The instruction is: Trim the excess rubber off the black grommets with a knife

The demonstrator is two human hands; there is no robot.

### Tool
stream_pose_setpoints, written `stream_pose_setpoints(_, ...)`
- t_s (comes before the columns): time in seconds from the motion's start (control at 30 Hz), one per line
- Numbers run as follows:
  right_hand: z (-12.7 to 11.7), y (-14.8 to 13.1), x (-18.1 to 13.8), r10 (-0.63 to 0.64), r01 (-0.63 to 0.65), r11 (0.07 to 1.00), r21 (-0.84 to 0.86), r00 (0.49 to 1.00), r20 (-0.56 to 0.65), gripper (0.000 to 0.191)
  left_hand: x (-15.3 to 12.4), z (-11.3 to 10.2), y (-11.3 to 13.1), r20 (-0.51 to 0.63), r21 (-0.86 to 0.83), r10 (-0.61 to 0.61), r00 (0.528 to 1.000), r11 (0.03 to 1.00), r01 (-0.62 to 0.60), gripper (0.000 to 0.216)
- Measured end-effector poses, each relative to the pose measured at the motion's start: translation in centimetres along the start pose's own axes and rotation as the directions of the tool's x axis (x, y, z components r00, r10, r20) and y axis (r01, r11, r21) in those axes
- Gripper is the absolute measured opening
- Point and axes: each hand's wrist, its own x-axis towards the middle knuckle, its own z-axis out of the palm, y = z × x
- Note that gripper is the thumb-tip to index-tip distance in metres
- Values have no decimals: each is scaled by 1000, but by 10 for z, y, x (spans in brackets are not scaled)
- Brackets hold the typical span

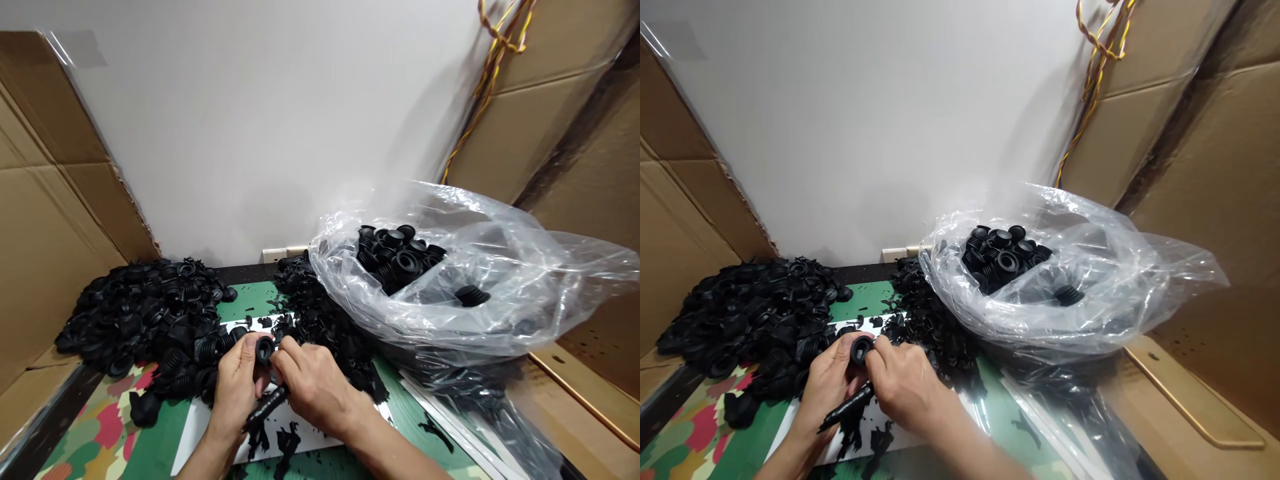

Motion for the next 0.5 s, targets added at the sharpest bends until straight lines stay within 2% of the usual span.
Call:
stream_pose_setpoints(0.1,5,0,0,23,-29,995,-94,998,-62,22,-1,0,0,-10,-26,-1,1000,1000,1,50)
stream_pose_setpoints(0.17,8,6,-1,161,-171,983,-64,977,-138,21,-3,1,3,-36,-28,22,999,999,-23,47)
stream_pose_setpoints(0.27,9,21,-2,465,-439,884,157,861,-205,14,-6,3,8,-35,-40,45,998,998,-46,46)
stream_pose_setpoints(0.37,6,28,-1,642,-545,728,417,755,-133,10,-7,4,10,8,-77,44,999,996,-43,47)
stream_pose_setpoints(0.43,2,26,1,681,-558,649,517,730,-67,9,-7,4,11,28,-102,39,999,994,-36,46)
stream_pose_setpoints(0.5,-1,22,4,685,-556,600,575,729,-10,13,-6,3,11,36,-125,19,999,992,-14,45)
